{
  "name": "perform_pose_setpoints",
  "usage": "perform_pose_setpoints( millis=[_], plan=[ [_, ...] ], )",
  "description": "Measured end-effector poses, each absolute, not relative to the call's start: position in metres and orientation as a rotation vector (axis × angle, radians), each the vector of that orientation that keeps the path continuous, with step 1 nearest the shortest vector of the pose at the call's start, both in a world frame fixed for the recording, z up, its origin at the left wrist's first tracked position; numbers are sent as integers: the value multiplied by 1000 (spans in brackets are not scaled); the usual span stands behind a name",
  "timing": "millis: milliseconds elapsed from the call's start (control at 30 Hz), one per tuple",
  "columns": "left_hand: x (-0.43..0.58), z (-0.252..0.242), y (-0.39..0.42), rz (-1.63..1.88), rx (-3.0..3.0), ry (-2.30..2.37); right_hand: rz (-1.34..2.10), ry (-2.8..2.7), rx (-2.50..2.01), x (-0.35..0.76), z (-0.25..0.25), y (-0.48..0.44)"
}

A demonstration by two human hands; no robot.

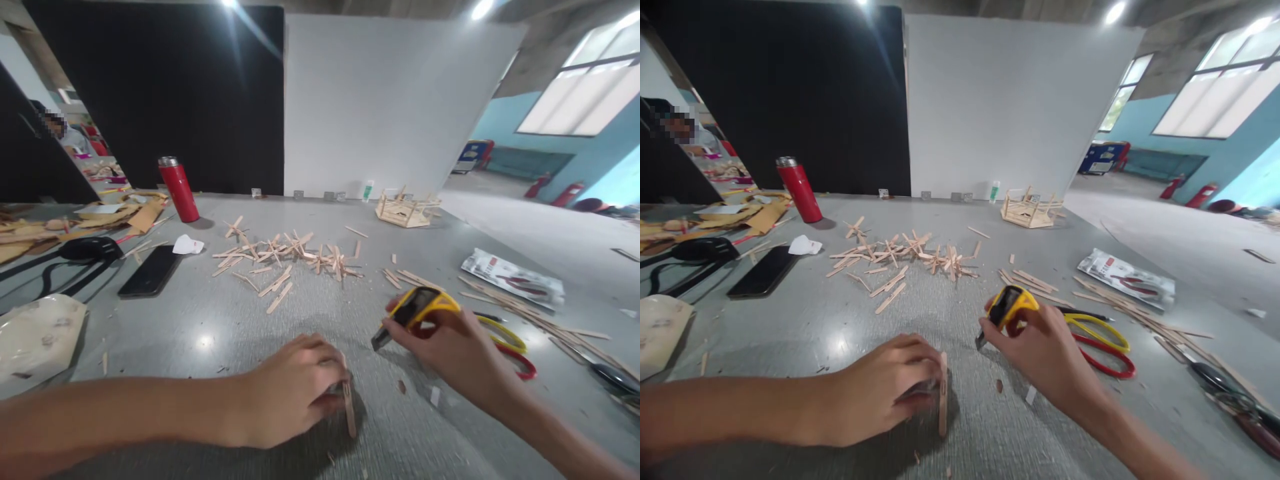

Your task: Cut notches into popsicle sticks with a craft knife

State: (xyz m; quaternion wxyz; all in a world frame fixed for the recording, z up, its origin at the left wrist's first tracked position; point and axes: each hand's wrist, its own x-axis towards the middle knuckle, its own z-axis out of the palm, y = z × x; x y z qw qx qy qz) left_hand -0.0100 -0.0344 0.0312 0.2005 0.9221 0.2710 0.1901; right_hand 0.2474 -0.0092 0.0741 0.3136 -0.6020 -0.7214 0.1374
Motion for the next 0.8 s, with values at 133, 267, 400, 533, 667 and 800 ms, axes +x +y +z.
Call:
perform_pose_setpoints(
  millis=[133, 267, 400, 533, 667, 800],
  plan=[
    [-13, 35, -31, 381, 2755, 514, 518, -1914, -1599, 261, 53, -16],
    [-15, 27, -36, 331, 2822, 580, 666, -1879, -1663, 263, 44, -38],
    [-14, 16, -40, 335, 2741, 619, 755, -1833, -1567, 247, 35, -59],
    [-15, 13, -39, 330, 2681, 620, 915, -1832, -1464, 236, 29, -62],
    [-14, 14, -38, 278, 2653, 603, 674, -1950, -1522, 234, 28, -56],
    [-13, 14, -38, 285, 2643, 586, 518, -2020, -1551, 230, 29, -53]
  ],
)
